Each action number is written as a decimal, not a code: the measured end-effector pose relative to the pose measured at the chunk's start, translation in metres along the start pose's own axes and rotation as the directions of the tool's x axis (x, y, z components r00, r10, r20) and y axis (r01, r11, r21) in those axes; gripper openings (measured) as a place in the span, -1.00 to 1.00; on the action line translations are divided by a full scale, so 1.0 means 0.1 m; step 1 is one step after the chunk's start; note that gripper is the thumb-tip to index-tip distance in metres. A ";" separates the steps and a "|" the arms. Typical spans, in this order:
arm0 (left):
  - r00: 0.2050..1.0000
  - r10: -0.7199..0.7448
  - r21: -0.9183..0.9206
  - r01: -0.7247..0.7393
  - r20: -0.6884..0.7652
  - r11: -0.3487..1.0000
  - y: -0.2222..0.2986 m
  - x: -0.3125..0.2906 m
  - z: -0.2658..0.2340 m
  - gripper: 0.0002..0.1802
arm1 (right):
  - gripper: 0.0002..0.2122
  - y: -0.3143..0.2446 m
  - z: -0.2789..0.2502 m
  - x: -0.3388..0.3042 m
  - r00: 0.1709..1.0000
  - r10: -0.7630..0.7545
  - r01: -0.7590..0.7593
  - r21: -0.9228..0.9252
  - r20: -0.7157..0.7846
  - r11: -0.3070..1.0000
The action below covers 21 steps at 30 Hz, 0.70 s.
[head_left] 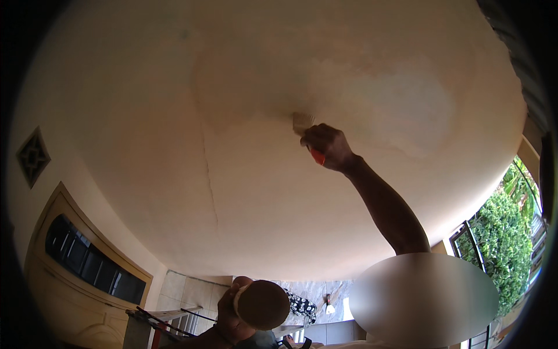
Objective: The person stands on a ladder and uses a paintbrush to apply white paint to a ceiling, repeatedly dipping the brush into a small container held in the other hand.
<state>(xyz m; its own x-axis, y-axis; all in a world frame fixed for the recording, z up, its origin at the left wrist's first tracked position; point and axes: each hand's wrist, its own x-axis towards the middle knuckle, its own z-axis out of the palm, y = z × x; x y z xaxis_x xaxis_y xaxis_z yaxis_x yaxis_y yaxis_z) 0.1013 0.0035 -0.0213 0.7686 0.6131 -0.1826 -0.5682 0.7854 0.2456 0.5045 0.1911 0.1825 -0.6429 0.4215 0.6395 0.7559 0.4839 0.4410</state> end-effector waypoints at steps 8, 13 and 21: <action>1.000 0.003 -0.015 -0.002 0.023 1.000 0.01 -0.05 0.03 -0.59 | -0.97 1.18 -1.32 0.80 0.868 0.487 -0.407 0.425 -0.097 0.809; 0.999 0.018 -0.075 -0.016 0.028 0.997 -0.01 -0.04 0.01 -0.67 | -0.95 1.41 -1.95 1.20 0.834 0.026 -0.200 -0.258 -0.551 0.945; 0.999 0.008 -0.078 -0.004 0.048 0.997 -0.01 0.01 -0.02 -0.71 | -0.79 0.85 -0.69 0.59 0.917 -0.002 -0.121 -0.284 -0.400 0.951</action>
<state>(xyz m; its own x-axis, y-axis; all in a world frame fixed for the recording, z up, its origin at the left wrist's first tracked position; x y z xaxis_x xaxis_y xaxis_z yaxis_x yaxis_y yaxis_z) 0.1017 0.0034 -0.0232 0.7774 0.6143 -0.1351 -0.5923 0.7873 0.1711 0.5392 0.2044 0.3015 -0.5416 0.0789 0.8369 0.8321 0.1916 0.5204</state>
